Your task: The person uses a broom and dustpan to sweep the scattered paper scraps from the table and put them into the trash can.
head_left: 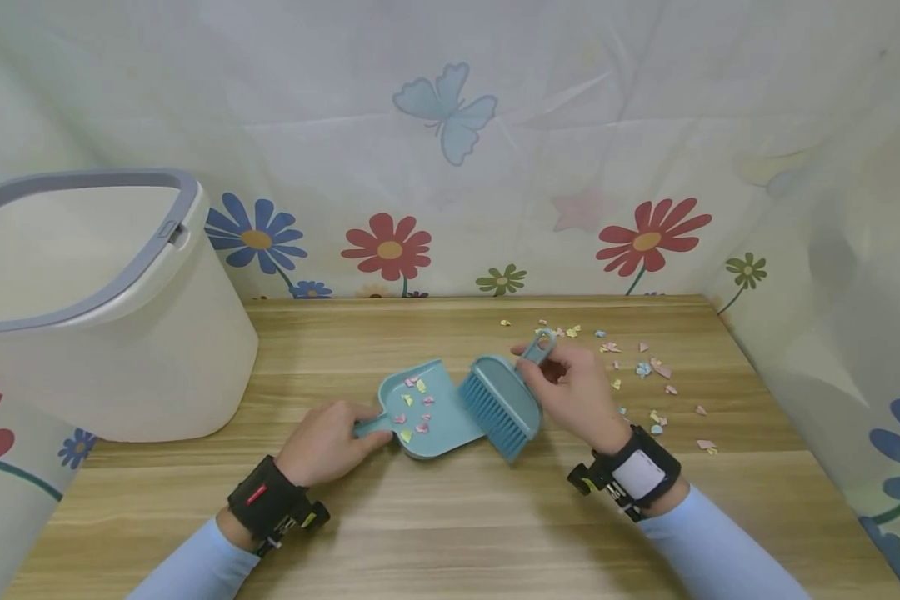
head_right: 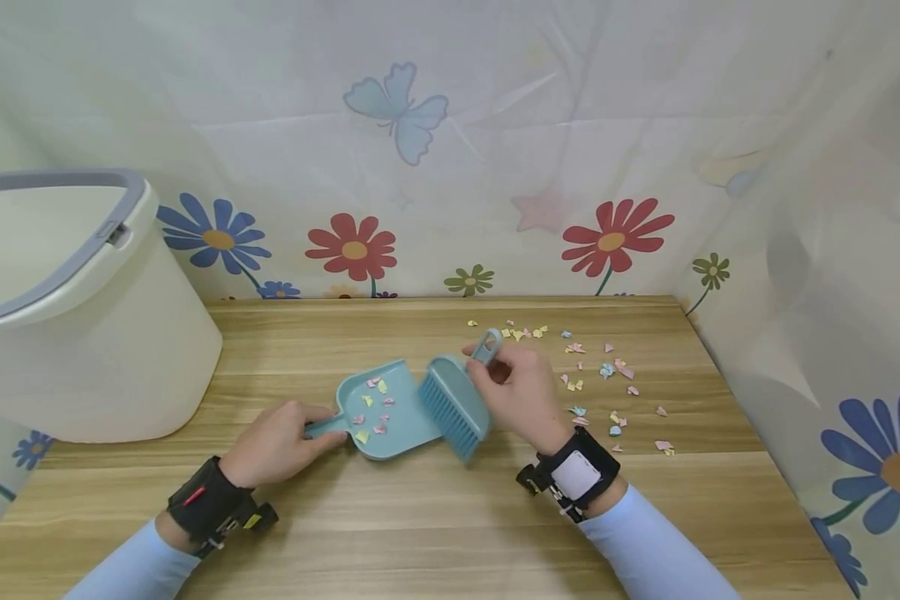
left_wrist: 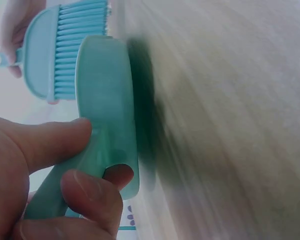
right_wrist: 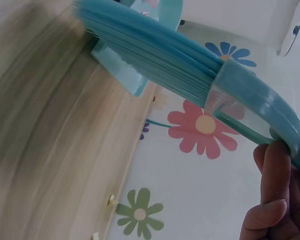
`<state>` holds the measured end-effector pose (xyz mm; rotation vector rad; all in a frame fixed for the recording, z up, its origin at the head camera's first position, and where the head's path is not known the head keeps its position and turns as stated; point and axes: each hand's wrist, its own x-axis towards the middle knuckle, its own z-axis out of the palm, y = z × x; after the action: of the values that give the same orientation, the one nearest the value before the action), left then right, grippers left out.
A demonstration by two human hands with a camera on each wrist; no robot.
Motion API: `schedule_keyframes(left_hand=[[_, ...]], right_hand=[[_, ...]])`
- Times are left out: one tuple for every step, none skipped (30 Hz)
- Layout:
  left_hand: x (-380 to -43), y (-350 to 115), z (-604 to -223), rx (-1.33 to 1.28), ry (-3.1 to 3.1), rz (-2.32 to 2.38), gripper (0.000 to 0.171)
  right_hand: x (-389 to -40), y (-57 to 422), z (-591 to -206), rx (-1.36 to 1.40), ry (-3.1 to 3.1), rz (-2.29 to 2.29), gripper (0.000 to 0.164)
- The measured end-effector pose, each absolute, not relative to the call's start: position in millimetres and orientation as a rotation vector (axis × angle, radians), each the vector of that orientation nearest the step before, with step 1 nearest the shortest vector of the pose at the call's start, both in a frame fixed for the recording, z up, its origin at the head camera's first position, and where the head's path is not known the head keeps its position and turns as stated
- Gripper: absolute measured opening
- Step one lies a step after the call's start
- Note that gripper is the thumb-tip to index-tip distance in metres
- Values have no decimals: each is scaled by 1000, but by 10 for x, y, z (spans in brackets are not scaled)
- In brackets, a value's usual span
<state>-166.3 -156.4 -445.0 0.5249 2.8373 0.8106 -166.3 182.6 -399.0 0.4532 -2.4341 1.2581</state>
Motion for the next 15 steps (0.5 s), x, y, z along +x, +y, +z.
schedule_keyframes(left_hand=[[-1657, -1567, -4441, 540, 2848, 812, 39], [-1652, -1568, -4429, 552, 2858, 809, 38], [-1648, -1571, -4416, 560, 2862, 811, 38], [-1647, -1576, -4403, 559, 2858, 819, 37], [-1644, -1581, -4393, 558, 2856, 822, 37], [-1639, -1588, -4380, 558, 2858, 821, 37], [-1634, -1595, -4370, 556, 2862, 818, 37], [-1628, -1602, -4357, 553, 2862, 821, 37], [-1622, -1611, -4343, 550, 2860, 829, 38], [-1615, -1620, -4330, 549, 2860, 834, 39], [-1606, -1634, -4315, 550, 2863, 842, 40], [-1597, -1649, -4296, 545, 2865, 848, 41], [-1590, -1665, -4275, 542, 2863, 859, 43], [-1582, -1683, -4247, 537, 2860, 873, 44], [-1575, -1701, -4218, 532, 2852, 892, 44]], right_hand=[[-1648, 1864, -4004, 437, -2418, 1269, 15], [-1633, 1909, -4017, 417, -2408, 1272, 15], [-1617, 1955, -4030, 403, -2397, 1281, 16], [-1598, 2003, -4042, 384, -2394, 1281, 16], [-1579, 2052, -4053, 368, -2389, 1288, 16], [-1560, 2101, -4063, 353, -2384, 1291, 16], [-1537, 2150, -4072, 336, -2382, 1296, 16], [-1512, 2200, -4081, 317, -2380, 1294, 16], [-1484, 2250, -4090, 299, -2376, 1300, 16], [-1456, 2300, -4099, 280, -2373, 1308, 16], [-1427, 2345, -4112, 263, -2368, 1312, 16], [-1396, 2393, -4124, 244, -2368, 1316, 15], [-1363, 2441, -4139, 221, -2369, 1310, 15], [-1329, 2488, -4157, 201, -2370, 1307, 15], [-1294, 2534, -4175, 182, -2374, 1312, 15]])
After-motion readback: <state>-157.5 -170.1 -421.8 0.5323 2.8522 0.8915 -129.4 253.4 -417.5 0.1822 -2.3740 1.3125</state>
